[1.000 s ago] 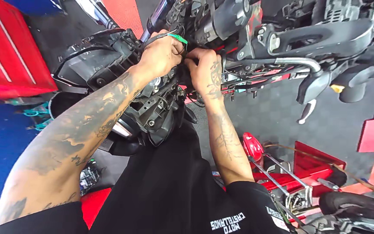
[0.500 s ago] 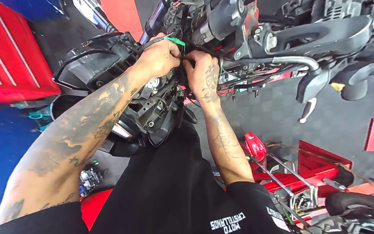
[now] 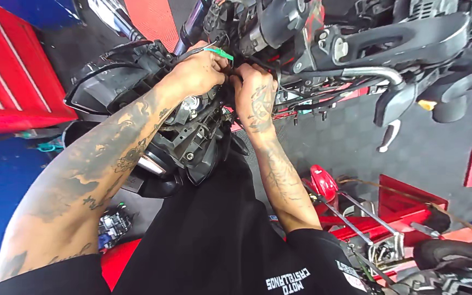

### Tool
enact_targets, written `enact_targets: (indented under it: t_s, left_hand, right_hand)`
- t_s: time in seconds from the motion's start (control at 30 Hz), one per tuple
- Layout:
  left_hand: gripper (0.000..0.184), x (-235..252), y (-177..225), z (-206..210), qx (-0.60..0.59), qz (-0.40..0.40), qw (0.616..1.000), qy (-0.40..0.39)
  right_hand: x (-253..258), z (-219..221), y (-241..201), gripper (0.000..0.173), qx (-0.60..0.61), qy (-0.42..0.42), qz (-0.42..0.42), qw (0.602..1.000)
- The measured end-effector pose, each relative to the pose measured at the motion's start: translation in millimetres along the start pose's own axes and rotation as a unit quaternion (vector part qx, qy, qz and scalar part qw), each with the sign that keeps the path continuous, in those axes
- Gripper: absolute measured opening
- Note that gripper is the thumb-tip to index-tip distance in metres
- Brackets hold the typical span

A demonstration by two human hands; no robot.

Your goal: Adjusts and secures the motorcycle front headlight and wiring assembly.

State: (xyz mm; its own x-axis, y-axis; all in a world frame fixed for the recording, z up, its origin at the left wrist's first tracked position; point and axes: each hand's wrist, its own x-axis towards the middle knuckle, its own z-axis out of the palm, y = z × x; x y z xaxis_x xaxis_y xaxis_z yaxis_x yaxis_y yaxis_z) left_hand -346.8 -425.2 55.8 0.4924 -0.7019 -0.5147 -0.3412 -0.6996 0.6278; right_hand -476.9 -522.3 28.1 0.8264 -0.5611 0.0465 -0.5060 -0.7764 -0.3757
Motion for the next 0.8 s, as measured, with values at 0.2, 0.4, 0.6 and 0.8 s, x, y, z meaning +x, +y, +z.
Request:
enact_targets:
  t_s: [0.2, 0.4, 0.6, 0.8]
  left_hand:
    - [0.032, -4.1, 0.7, -4.3, 0.010, 0.022, 1.000, -0.013]
    - [0.027, -2.2, -0.7, -5.0, 0.031, 0.057, 0.998, -0.010]
    - [0.026, -2.5, -2.1, 2.2, 0.021, 0.050, 0.998, 0.014]
    - [0.027, -4.2, -3.7, 4.2, 0.040, 0.066, 0.997, 0.028]
  right_hand:
    - [1.1, -1.4, 0.0, 0.019, 0.000, -0.003, 0.005, 1.000]
    - [1.3, -2.4, 0.9, 0.020, 0.005, -0.012, 0.005, 1.000]
    - [2.6, -6.2, 2.3, 0.020, 0.012, -0.041, 0.012, 0.999]
    - [5.6, -9.2, -4.9, 0.021, 0.006, -0.057, 0.054, 0.997]
